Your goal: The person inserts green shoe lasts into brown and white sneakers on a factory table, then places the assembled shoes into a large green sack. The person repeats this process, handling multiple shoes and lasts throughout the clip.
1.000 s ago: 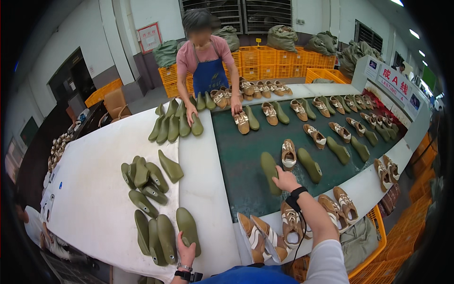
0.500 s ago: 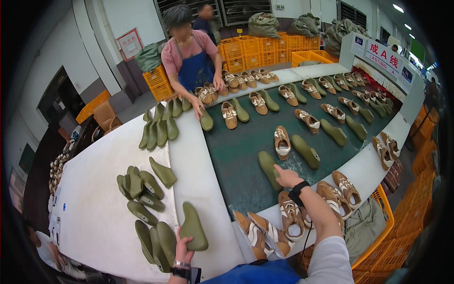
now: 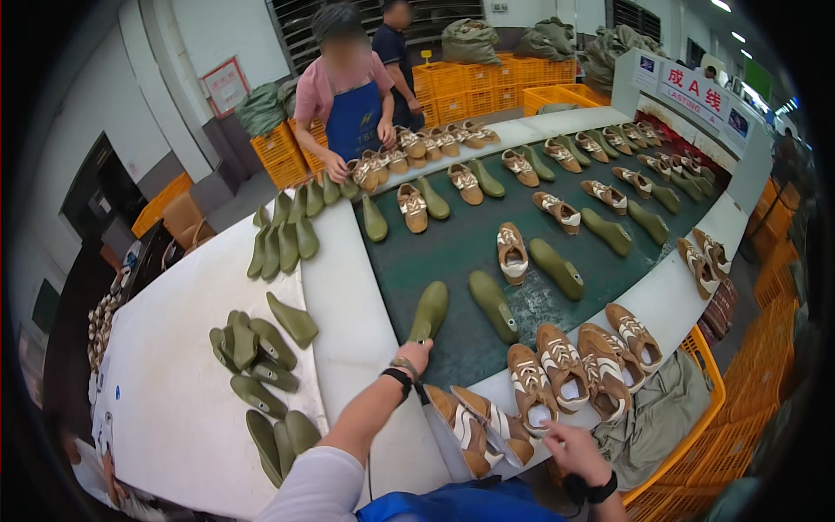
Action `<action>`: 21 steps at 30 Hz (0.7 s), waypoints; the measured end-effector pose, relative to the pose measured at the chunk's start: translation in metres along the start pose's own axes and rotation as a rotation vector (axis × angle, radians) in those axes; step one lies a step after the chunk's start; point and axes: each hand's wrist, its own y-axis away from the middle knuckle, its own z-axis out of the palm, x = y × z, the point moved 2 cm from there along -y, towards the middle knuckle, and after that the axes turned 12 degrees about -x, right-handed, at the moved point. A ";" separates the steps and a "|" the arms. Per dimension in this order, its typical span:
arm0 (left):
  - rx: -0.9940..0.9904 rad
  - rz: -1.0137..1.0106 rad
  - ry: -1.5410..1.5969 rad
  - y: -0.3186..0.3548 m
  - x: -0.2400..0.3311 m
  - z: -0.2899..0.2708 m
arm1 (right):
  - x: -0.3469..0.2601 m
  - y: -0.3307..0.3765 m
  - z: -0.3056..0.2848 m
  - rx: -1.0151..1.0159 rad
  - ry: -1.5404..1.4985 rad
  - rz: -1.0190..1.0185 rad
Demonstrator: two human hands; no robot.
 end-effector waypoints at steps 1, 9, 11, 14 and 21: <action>0.008 -0.043 0.014 -0.007 0.003 0.005 | -0.002 0.007 0.009 0.011 -0.004 0.012; -0.113 -0.037 0.514 0.014 -0.012 0.005 | -0.012 0.007 0.068 -0.083 0.072 0.082; -0.094 0.023 0.465 0.041 -0.010 0.007 | -0.014 -0.001 0.076 -0.046 0.209 0.021; 0.015 -0.017 0.766 0.088 -0.002 0.008 | -0.009 -0.012 0.085 0.057 0.385 0.053; 0.279 0.253 0.576 0.210 0.076 0.041 | 0.014 -0.030 0.089 0.053 0.500 0.196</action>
